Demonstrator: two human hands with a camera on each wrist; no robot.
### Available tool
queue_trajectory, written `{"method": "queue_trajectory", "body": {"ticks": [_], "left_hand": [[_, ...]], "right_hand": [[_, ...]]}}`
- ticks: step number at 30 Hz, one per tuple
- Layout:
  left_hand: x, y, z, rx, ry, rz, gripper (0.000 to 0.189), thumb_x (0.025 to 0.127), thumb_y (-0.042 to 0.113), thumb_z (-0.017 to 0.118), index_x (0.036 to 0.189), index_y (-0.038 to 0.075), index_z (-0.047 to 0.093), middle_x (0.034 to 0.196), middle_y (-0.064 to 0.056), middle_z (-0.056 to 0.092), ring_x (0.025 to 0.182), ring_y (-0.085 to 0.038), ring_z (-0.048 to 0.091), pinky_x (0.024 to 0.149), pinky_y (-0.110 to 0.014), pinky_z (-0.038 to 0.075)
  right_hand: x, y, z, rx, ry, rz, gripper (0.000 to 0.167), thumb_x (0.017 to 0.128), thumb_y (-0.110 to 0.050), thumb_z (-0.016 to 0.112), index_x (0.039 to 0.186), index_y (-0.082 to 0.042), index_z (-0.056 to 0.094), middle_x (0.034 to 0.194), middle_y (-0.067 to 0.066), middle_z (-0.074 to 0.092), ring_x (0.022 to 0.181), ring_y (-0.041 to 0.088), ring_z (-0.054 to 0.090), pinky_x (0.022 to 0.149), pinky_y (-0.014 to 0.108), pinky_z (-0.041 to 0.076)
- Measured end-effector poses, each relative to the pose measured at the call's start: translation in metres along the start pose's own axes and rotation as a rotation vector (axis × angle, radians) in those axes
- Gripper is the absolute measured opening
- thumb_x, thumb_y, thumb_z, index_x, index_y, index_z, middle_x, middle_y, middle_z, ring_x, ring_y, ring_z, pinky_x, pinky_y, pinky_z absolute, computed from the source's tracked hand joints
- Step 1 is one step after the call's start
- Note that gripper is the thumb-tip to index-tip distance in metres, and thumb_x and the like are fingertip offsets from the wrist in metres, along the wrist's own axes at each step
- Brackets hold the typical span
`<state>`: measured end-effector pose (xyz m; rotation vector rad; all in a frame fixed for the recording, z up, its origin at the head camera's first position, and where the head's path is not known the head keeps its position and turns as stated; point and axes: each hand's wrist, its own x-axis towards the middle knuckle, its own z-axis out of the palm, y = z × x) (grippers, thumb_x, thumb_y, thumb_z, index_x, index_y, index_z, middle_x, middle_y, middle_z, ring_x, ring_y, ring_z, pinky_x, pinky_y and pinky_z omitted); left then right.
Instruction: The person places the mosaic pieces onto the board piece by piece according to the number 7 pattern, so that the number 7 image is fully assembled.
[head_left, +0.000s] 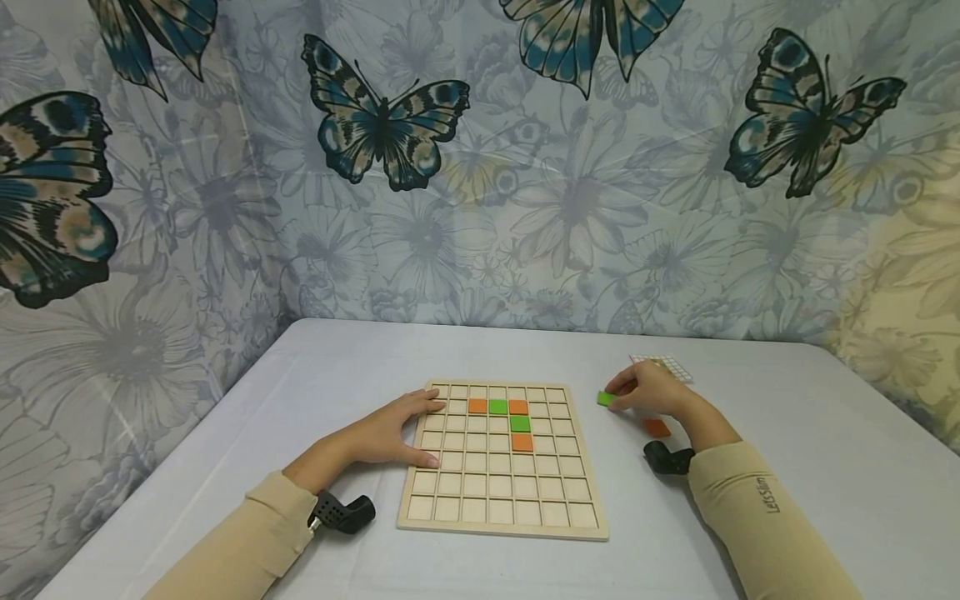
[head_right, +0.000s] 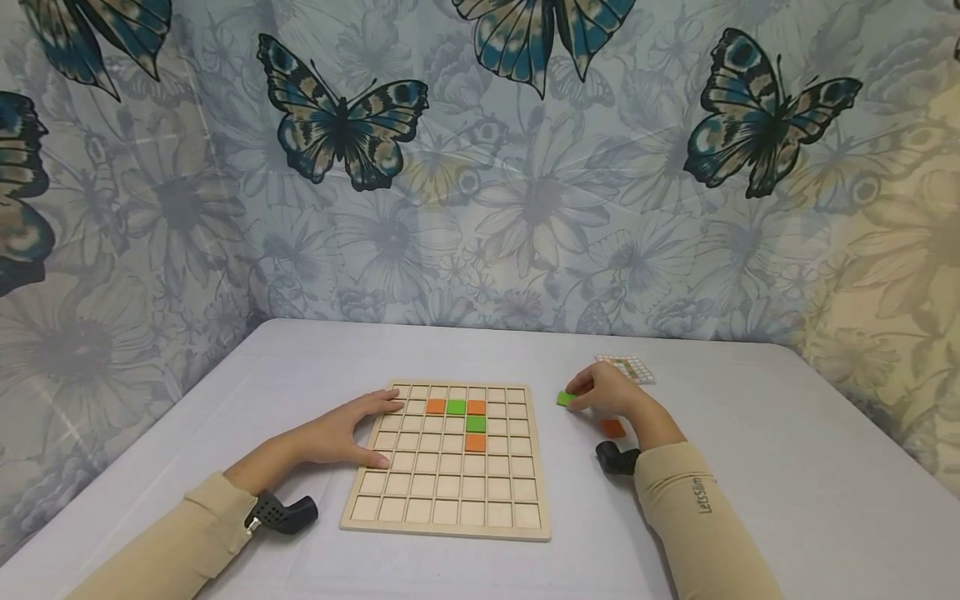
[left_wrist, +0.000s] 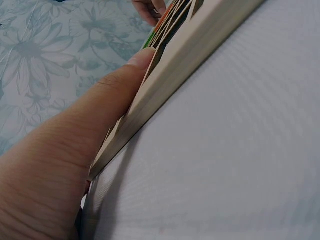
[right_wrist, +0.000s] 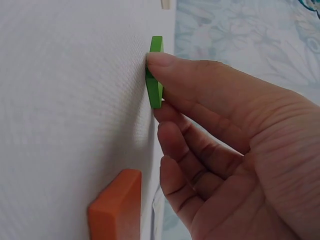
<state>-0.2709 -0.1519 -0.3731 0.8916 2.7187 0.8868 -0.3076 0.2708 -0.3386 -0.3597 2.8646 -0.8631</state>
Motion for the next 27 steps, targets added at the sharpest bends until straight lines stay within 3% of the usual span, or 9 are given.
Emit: {"method": "queue_trajectory", "body": {"ticks": [27], "left_hand": [[-0.0014, 0.0032, -0.0015, -0.006, -0.006, -0.002, 0.085, 0.069, 0.05, 0.077, 0.141, 0.02, 0.041, 0.155, -0.003, 0.022, 0.144, -0.032, 0.012, 0.114, -0.058, 0.015]], "right_hand": [[0.0007, 0.0019, 0.0002, -0.028, 0.029, -0.012, 0.03, 0.077, -0.018, 0.075, 0.099, 0.002, 0.07, 0.098, 0.014, 0.07, 0.088, 0.02, 0.064, 0.078, 0.036, 0.053]]}}
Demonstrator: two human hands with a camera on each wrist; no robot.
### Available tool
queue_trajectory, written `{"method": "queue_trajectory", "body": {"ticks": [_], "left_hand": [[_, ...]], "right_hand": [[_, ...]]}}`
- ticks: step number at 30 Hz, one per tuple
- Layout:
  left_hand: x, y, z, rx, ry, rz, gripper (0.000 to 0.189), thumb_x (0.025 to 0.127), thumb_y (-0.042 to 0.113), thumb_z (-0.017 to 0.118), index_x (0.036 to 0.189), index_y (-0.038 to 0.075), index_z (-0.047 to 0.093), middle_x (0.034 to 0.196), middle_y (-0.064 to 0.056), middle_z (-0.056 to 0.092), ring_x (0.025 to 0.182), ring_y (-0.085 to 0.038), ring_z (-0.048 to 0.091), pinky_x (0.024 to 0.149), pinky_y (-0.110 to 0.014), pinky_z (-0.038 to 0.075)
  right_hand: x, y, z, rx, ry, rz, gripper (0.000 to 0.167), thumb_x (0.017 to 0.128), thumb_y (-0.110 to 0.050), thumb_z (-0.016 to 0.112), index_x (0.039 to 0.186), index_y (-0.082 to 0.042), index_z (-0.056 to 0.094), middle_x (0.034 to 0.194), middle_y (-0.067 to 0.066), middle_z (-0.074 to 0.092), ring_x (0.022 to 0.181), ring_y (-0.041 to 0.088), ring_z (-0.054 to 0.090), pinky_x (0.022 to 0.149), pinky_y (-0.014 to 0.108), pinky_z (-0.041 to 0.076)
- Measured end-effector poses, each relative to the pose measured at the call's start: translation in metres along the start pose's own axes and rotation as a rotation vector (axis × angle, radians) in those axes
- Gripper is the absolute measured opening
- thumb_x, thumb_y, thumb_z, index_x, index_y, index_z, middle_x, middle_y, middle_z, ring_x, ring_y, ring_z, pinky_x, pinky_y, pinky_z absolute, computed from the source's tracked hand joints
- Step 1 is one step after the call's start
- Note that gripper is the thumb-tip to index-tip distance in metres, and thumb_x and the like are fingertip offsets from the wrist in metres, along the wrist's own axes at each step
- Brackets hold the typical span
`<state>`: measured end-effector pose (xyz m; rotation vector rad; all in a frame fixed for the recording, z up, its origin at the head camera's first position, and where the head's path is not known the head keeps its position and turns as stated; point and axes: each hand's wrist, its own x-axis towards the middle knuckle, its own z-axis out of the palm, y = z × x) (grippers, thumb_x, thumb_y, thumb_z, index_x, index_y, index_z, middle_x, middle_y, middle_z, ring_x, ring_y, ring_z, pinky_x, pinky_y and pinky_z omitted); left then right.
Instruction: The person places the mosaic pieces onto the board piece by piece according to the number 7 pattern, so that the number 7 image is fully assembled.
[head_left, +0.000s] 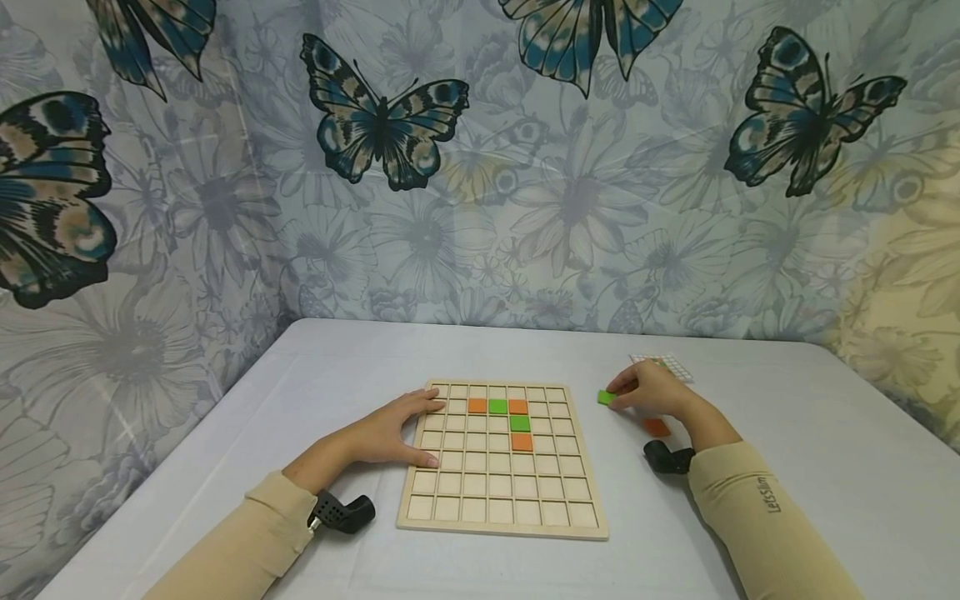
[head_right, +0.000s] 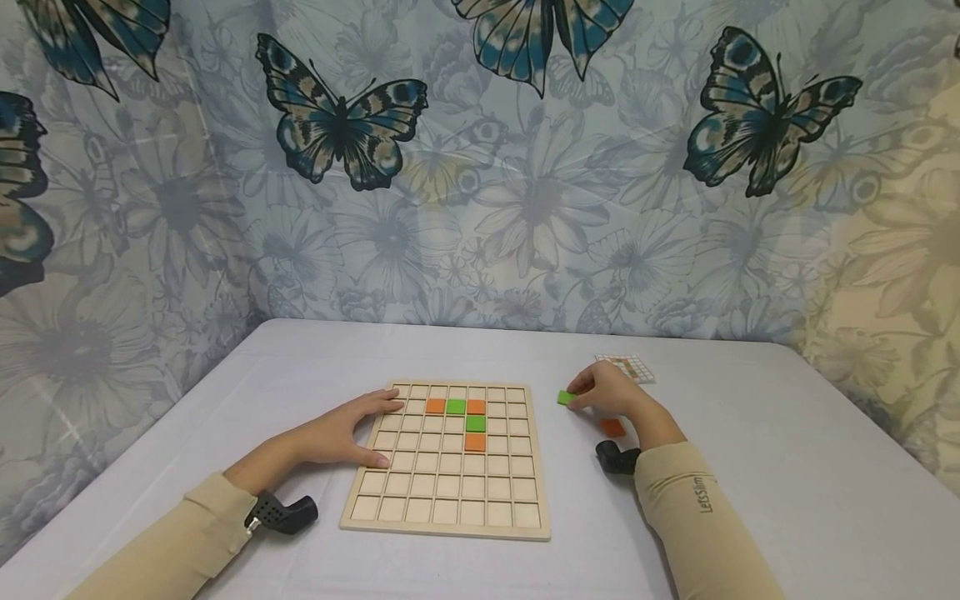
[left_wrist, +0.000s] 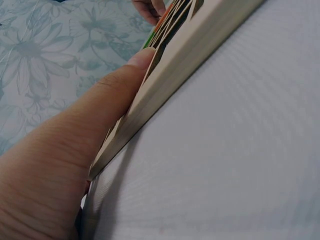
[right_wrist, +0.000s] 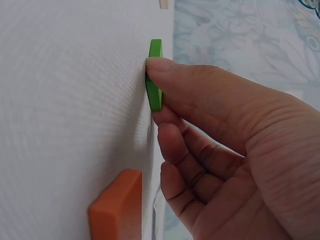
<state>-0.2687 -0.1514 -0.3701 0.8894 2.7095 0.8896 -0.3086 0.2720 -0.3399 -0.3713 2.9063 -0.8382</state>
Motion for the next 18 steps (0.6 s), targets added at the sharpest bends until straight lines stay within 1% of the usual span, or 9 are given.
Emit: {"method": "queue_trajectory", "body": {"ticks": [5, 10, 15, 18], "left_hand": [[0.0, -0.001, 0.0002, 0.011, 0.001, -0.003, 0.085, 0.069, 0.051, 0.076, 0.141, 0.021, 0.041, 0.155, -0.002, 0.022, 0.145, -0.032, 0.012, 0.114, -0.058, 0.015], [0.0003, -0.0016, 0.0003, 0.008, 0.0, 0.002, 0.086, 0.069, 0.051, 0.077, 0.141, 0.021, 0.041, 0.155, -0.002, 0.022, 0.145, -0.031, 0.012, 0.113, -0.058, 0.016], [0.0007, -0.0023, 0.0007, 0.007, 0.0, 0.002, 0.085, 0.069, 0.052, 0.076, 0.141, 0.022, 0.041, 0.155, -0.001, 0.021, 0.145, -0.031, 0.011, 0.113, -0.058, 0.015], [0.001, -0.0027, 0.0011, 0.01, 0.001, 0.0, 0.085, 0.069, 0.052, 0.076, 0.141, 0.022, 0.041, 0.155, -0.001, 0.022, 0.145, -0.031, 0.012, 0.114, -0.057, 0.015]], "right_hand": [[0.0011, 0.0009, 0.0, 0.002, -0.003, -0.007, 0.03, 0.077, -0.018, 0.075, 0.099, 0.002, 0.07, 0.097, 0.013, 0.07, 0.087, 0.019, 0.063, 0.077, 0.035, 0.053], [0.001, 0.0, -0.001, 0.007, -0.007, -0.009, 0.029, 0.077, -0.018, 0.075, 0.098, 0.001, 0.07, 0.095, 0.011, 0.07, 0.085, 0.017, 0.063, 0.074, 0.032, 0.053], [0.0013, -0.0037, -0.0019, 0.002, -0.013, -0.02, 0.029, 0.077, -0.019, 0.075, 0.098, 0.001, 0.07, 0.094, 0.01, 0.069, 0.083, 0.016, 0.06, 0.069, 0.027, 0.049], [0.0013, -0.0064, -0.0026, 0.001, -0.015, -0.025, 0.029, 0.077, -0.019, 0.075, 0.099, -0.001, 0.07, 0.094, 0.008, 0.069, 0.083, 0.015, 0.059, 0.07, 0.026, 0.048]]}}
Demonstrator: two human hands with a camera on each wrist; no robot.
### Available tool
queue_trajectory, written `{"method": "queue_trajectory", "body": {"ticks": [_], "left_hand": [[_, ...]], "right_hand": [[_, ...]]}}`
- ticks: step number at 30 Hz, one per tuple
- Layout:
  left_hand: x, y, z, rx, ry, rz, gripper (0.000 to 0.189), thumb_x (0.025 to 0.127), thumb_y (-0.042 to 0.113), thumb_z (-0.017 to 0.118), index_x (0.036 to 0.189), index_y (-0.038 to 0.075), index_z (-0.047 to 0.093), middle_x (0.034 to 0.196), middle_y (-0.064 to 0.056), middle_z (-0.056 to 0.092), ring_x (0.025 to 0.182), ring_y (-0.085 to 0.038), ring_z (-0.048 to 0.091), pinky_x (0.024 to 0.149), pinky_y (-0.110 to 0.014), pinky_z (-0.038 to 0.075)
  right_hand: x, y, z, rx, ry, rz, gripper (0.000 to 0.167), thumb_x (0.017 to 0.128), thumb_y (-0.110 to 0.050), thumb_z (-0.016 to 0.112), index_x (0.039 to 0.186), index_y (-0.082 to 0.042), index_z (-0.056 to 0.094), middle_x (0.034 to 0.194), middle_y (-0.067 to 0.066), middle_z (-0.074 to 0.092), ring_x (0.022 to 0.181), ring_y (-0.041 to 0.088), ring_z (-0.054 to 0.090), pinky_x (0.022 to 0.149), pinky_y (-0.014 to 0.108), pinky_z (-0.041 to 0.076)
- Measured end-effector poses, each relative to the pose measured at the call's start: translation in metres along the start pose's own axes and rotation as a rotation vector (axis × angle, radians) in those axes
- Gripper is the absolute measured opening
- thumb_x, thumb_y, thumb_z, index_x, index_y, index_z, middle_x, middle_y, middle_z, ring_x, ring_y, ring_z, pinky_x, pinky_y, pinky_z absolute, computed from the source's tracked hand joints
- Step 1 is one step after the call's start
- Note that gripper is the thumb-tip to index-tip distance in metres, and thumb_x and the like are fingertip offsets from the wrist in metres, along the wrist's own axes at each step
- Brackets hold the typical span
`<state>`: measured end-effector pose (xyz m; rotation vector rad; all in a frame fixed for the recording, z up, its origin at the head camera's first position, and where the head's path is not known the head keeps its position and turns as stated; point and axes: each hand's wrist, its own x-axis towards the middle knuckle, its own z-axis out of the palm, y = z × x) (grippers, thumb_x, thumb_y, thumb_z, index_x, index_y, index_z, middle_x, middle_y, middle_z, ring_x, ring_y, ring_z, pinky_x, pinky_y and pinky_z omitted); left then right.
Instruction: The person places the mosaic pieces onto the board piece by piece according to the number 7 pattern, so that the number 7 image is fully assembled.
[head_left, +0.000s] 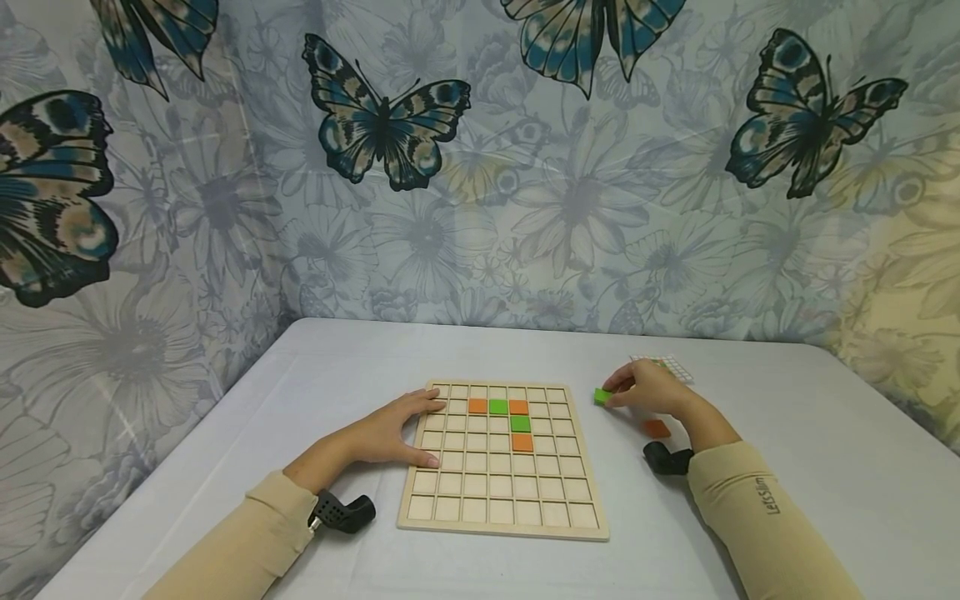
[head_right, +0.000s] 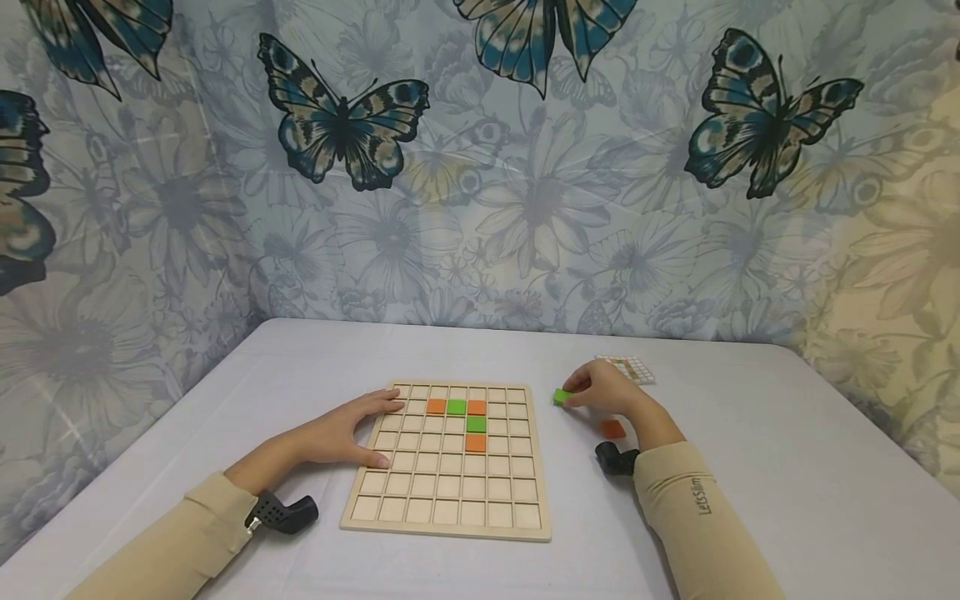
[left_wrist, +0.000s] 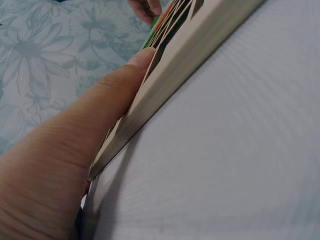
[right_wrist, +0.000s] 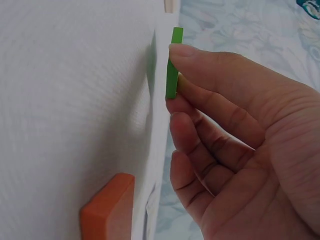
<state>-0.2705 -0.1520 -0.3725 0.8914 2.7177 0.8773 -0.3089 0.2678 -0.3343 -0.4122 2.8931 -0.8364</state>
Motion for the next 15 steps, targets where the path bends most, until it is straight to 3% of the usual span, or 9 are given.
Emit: {"method": "queue_trajectory", "body": {"ticks": [15], "left_hand": [[0.0, 0.0, 0.0, -0.005, 0.001, 0.001, 0.086, 0.069, 0.052, 0.077, 0.141, 0.021, 0.041, 0.155, -0.001, 0.022, 0.145, -0.032, 0.011, 0.114, -0.058, 0.014]], "right_hand": [[-0.002, -0.015, 0.001, 0.027, -0.09, -0.041, 0.026, 0.077, -0.017, 0.075, 0.097, -0.001, 0.07, 0.09, 0.006, 0.068, 0.079, 0.013, 0.056, 0.069, 0.027, 0.047]]}}
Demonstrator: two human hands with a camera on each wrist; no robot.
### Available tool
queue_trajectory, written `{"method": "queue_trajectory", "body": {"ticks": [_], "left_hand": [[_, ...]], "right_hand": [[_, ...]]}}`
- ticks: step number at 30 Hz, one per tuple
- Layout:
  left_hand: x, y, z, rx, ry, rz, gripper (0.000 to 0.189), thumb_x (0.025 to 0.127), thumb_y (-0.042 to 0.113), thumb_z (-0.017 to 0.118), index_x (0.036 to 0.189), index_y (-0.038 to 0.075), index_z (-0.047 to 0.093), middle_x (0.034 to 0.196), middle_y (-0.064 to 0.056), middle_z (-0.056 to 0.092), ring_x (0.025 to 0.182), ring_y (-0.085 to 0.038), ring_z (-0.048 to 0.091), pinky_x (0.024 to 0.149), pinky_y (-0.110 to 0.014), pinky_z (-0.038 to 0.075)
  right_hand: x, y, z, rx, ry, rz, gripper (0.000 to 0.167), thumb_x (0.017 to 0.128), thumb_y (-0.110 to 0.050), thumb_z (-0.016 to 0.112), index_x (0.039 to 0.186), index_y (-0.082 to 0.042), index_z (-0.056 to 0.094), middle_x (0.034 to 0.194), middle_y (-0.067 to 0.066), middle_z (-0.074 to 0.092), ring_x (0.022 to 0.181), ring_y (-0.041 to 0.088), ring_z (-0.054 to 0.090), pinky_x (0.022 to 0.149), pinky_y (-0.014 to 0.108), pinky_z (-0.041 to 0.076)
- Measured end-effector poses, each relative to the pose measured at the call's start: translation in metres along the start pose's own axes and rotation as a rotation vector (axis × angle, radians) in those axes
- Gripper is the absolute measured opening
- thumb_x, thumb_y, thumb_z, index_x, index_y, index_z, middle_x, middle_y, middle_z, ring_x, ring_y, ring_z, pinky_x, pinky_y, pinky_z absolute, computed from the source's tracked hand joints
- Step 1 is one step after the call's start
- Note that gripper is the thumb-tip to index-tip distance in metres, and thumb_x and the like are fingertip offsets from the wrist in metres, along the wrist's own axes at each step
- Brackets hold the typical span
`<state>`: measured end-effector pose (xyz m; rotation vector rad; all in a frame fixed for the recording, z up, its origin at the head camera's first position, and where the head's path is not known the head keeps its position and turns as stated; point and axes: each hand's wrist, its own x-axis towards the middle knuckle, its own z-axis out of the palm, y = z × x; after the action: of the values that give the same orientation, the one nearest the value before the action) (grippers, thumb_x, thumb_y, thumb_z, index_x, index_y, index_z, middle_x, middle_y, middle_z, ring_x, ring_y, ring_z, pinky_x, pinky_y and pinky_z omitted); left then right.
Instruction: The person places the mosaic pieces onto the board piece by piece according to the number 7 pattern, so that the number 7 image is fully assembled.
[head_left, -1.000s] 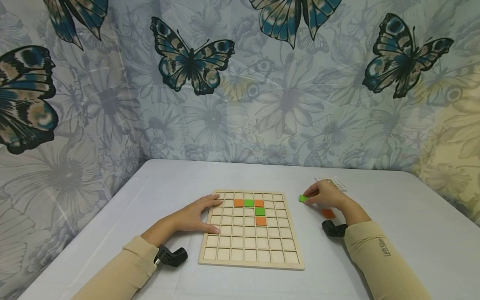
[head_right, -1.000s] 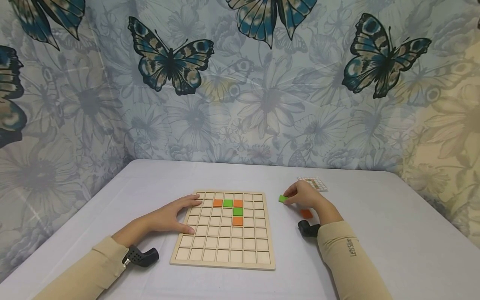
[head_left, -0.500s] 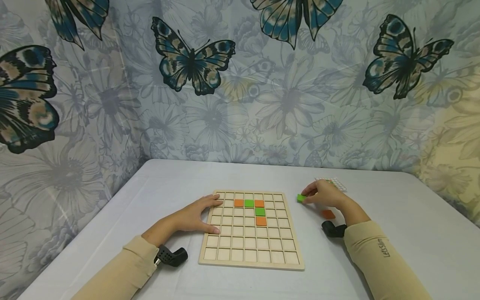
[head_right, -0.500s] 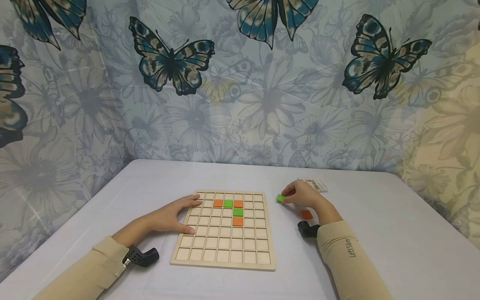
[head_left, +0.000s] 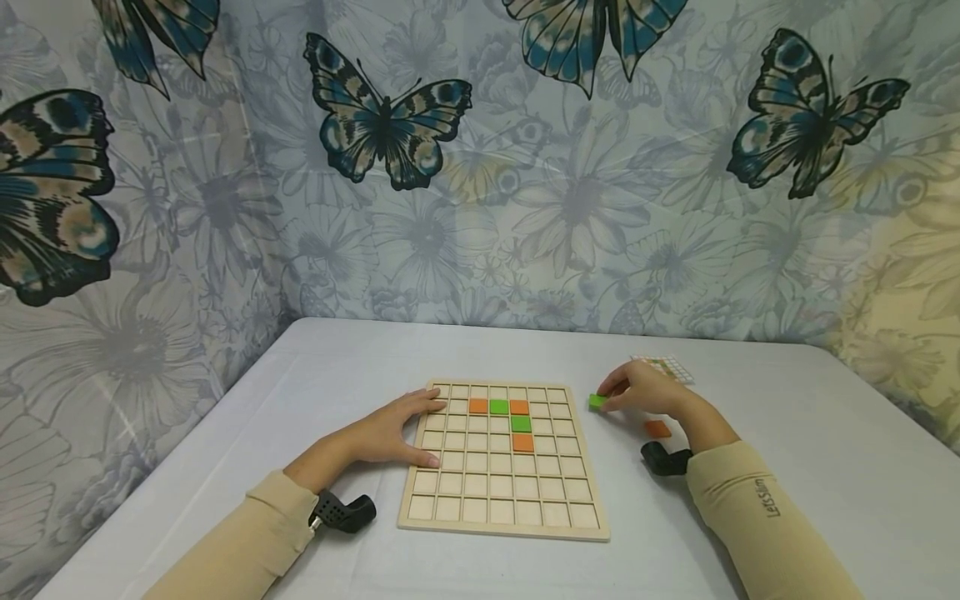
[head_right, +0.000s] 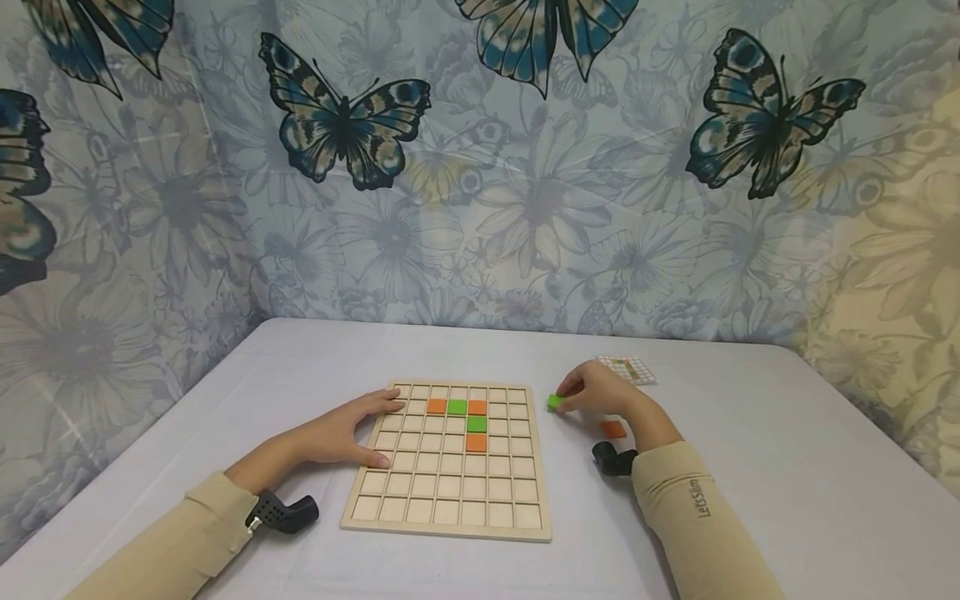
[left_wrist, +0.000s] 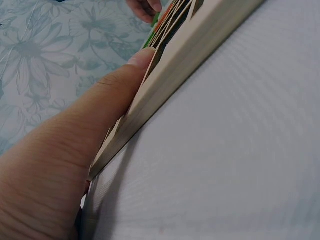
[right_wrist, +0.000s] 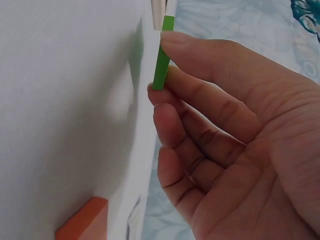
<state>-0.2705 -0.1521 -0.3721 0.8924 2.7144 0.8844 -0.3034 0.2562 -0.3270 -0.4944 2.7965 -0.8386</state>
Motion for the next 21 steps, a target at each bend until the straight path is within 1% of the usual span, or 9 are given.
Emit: {"method": "queue_trajectory", "body": {"ticks": [7, 17, 21], "left_hand": [[0.0, 0.0, 0.0, -0.01, -0.004, 0.002, 0.087, 0.069, 0.05, 0.077, 0.141, 0.021, 0.04, 0.155, -0.001, 0.022, 0.145, -0.032, 0.011, 0.113, -0.058, 0.014], [0.001, 0.0, 0.0, 0.005, 0.002, 0.011, 0.086, 0.069, 0.051, 0.077, 0.141, 0.02, 0.042, 0.155, -0.003, 0.022, 0.144, -0.031, 0.012, 0.114, -0.057, 0.015], [0.001, 0.0, 0.0, 0.004, -0.002, 0.007, 0.086, 0.069, 0.052, 0.077, 0.141, 0.02, 0.041, 0.155, -0.002, 0.022, 0.145, -0.031, 0.012, 0.114, -0.057, 0.015]], "right_hand": [[0.002, -0.005, 0.001, -0.021, -0.033, -0.031, 0.025, 0.078, -0.018, 0.074, 0.096, -0.002, 0.07, 0.091, 0.004, 0.068, 0.082, 0.014, 0.056, 0.072, 0.028, 0.047], [0.002, -0.018, 0.001, -0.036, -0.063, -0.087, 0.022, 0.077, -0.016, 0.074, 0.094, -0.002, 0.071, 0.089, 0.004, 0.068, 0.08, 0.014, 0.056, 0.068, 0.027, 0.048], [0.0, -0.025, 0.0, -0.047, -0.074, -0.094, 0.021, 0.077, -0.016, 0.074, 0.094, -0.003, 0.071, 0.089, 0.003, 0.068, 0.079, 0.013, 0.056, 0.067, 0.026, 0.048]]}}
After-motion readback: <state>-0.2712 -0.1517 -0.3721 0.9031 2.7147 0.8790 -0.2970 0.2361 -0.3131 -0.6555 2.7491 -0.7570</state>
